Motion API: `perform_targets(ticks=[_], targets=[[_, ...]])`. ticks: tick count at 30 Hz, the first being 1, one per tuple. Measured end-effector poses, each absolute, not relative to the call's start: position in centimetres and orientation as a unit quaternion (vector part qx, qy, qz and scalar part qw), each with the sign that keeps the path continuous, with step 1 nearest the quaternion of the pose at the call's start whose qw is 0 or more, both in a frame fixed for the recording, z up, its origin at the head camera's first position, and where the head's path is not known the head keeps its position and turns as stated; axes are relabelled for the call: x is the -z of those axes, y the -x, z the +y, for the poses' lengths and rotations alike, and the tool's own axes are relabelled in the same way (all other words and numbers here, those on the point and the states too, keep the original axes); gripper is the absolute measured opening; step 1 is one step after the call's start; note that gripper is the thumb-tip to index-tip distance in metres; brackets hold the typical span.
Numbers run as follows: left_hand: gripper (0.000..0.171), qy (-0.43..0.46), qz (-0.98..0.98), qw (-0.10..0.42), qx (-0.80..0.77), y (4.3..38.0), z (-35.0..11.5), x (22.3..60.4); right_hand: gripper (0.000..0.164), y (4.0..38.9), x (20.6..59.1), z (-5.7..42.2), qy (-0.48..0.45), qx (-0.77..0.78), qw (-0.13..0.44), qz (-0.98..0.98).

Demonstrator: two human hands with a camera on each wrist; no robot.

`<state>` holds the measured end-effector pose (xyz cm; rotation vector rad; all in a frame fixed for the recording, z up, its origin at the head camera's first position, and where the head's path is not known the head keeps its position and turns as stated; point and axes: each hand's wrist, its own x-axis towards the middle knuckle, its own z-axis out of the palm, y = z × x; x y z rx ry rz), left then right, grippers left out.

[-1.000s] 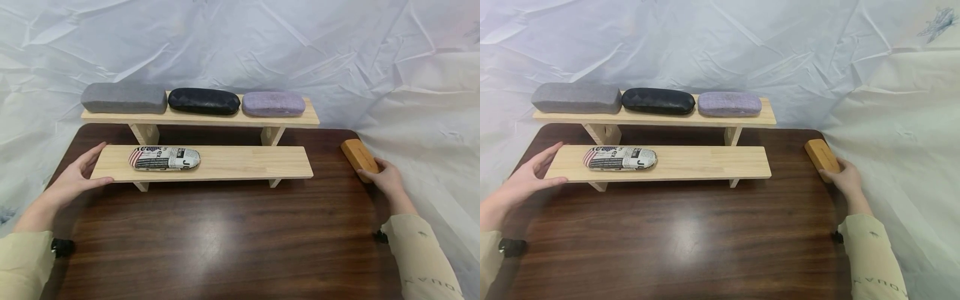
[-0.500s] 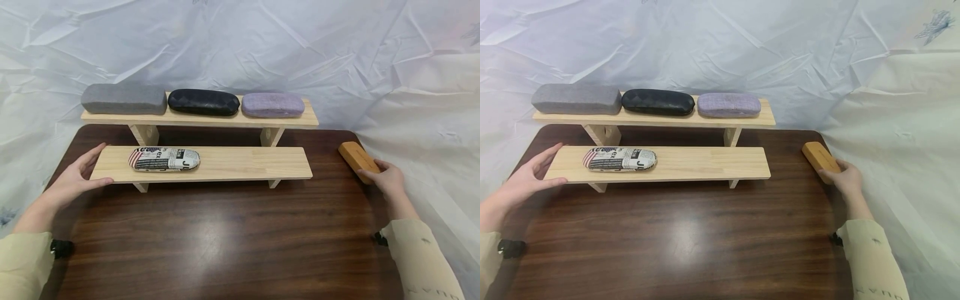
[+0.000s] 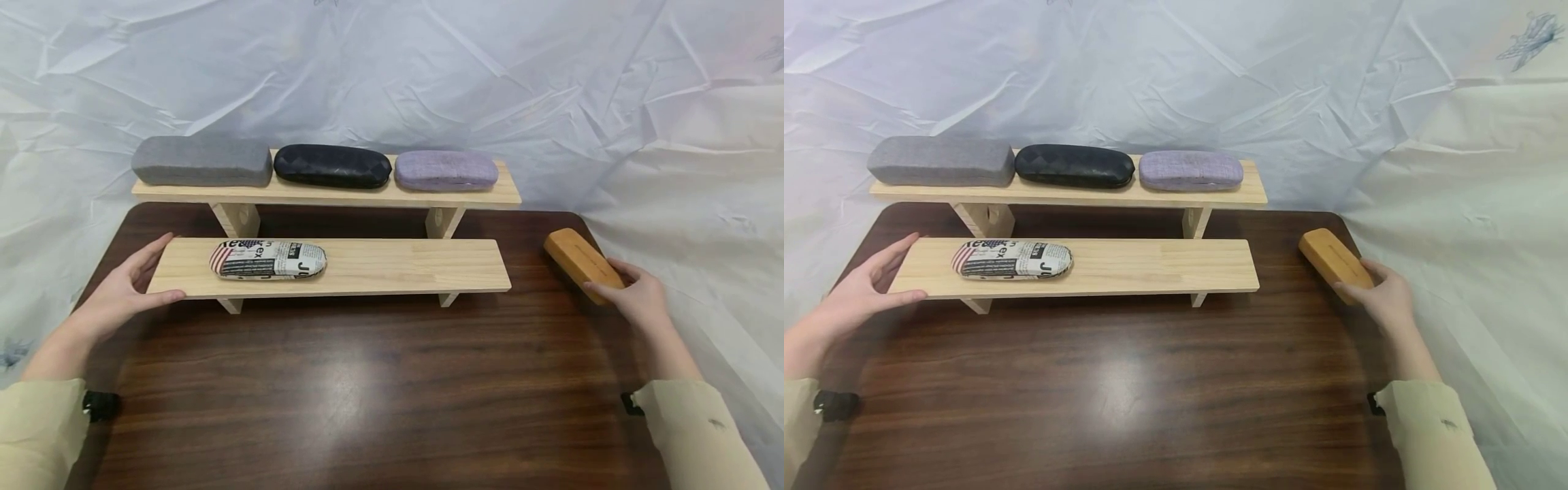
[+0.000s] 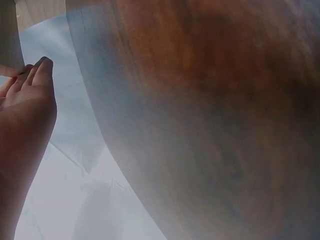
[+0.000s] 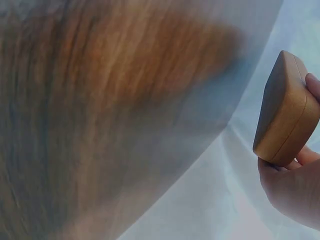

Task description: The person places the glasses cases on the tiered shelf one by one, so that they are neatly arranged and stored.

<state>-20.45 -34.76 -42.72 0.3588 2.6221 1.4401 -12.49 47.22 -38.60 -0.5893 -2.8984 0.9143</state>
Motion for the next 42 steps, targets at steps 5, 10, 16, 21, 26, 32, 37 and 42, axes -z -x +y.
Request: perform_targets(ticks=[5, 10, 16, 21, 26, 32, 37, 42], targets=[[0.104, -0.121, 0.866, 0.062, -0.481, 20.5, -34.7, 42.7, 0.084, 11.9, 37.8, 46.2, 0.17, -0.295, 0.045, -0.939], [0.103, -0.126, 0.858, 0.059, -0.494, 20.6, -34.7, 42.8, 0.082, 11.3, 37.0, 44.7, 0.154, -0.299, 0.058, -0.94], [0.103, -0.123, 0.857, 0.061, -0.497, 20.6, -34.7, 42.8, 0.083, 10.8, 35.7, 42.7, 0.131, -0.305, 0.053, -0.942], [0.103, -0.118, 0.86, 0.064, -0.492, 20.6, -34.7, 42.7, 0.084, 10.3, 34.6, 41.0, 0.107, -0.298, 0.048, -0.947], [0.104, -0.117, 0.865, 0.065, -0.484, 20.6, -34.5, 42.6, 0.083, 10.2, 33.6, 39.3, 0.069, -0.287, 0.048, -0.954], [0.103, -0.114, 0.864, 0.069, -0.485, 20.5, -34.5, 42.7, 0.079, 10.3, 32.9, 37.1, 0.024, -0.292, 0.046, -0.955], [0.103, -0.114, 0.864, 0.068, -0.486, 20.4, -34.6, 42.9, 0.079, 10.8, 32.6, 35.6, -0.01, -0.312, 0.035, -0.949], [0.104, -0.115, 0.863, 0.066, -0.487, 20.4, -34.7, 43.0, 0.077, 11.8, 32.7, 34.2, -0.052, -0.329, 0.025, -0.943]])
